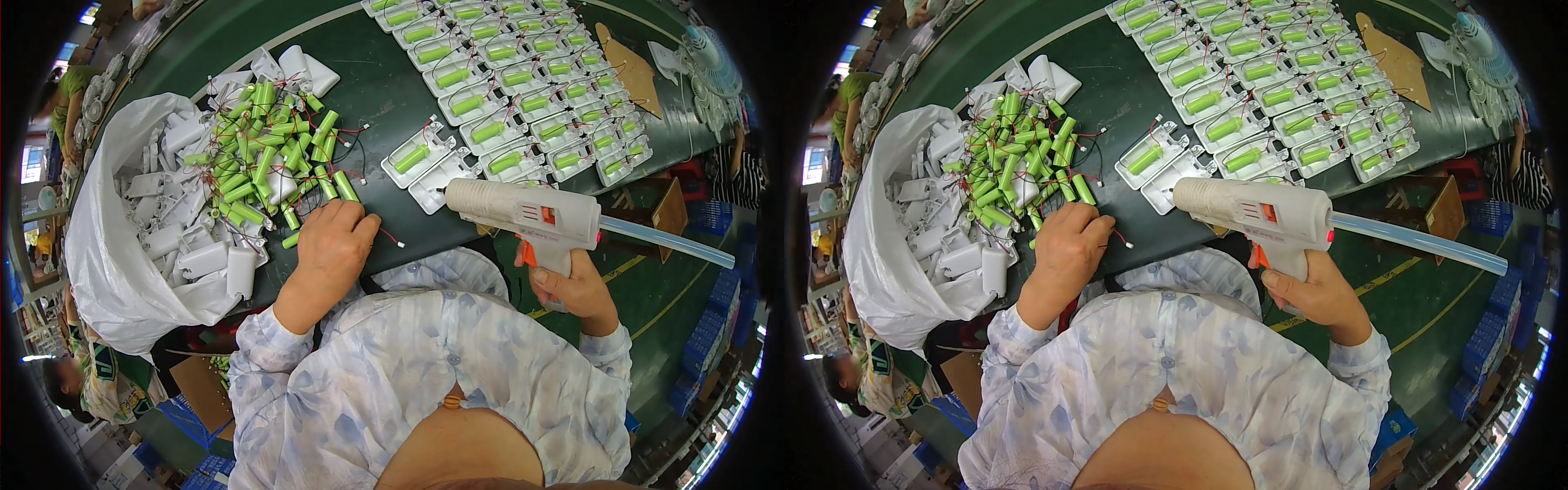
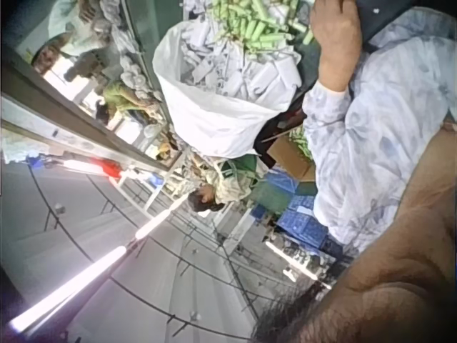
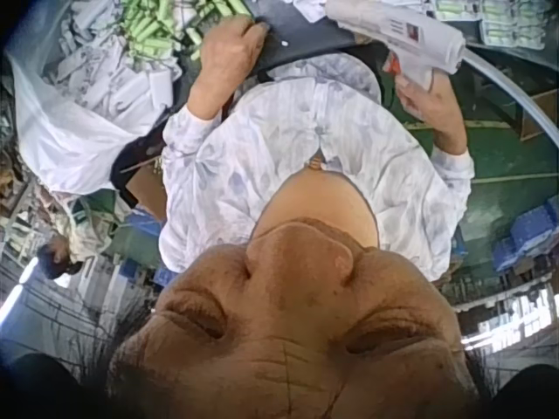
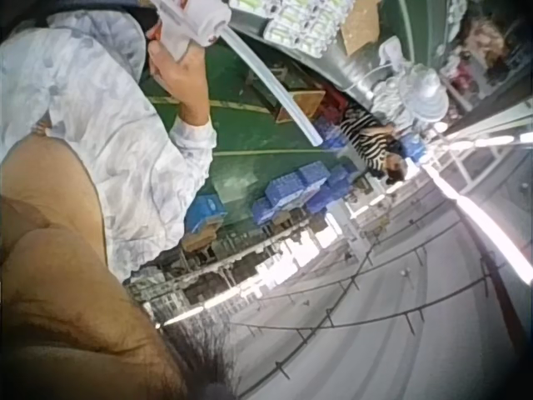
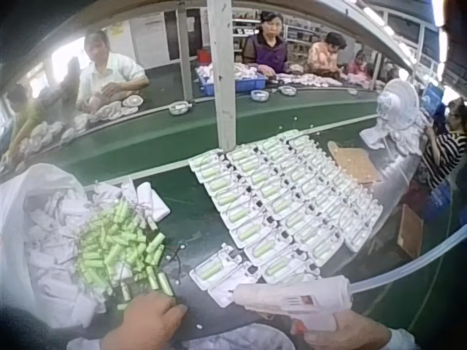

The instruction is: The person assembles battery components by placing rechargeable batteries into white plastic casing trays by hand, fitting plastic casings around the batteries, and inserting a glue stick into a glue gun.

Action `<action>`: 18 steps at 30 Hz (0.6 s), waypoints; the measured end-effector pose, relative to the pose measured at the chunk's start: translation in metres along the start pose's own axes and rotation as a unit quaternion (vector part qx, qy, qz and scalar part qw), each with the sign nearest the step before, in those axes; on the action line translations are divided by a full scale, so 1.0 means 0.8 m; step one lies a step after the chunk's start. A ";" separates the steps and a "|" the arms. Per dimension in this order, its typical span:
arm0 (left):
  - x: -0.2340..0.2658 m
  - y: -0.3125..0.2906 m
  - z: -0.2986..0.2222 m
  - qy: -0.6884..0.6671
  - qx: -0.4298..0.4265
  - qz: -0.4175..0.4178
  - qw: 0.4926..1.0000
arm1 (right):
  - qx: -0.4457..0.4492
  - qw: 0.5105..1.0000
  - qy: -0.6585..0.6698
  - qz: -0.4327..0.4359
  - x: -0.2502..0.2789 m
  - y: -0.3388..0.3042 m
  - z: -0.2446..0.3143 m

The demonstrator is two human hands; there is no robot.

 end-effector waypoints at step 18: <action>-0.023 0.109 -0.018 -0.119 -0.067 -0.176 0.975 | 0.049 0.997 0.002 -0.061 0.008 -0.010 -0.012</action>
Point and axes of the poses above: each hand's wrist, its own y-axis towards the middle knuckle, its own x-axis out of the back of the hand, z = x × y, the point moved 4 cm from there along y, towards the middle knuckle, and after that the axes turned 3 degrees about -x, right-handed, at the moved point
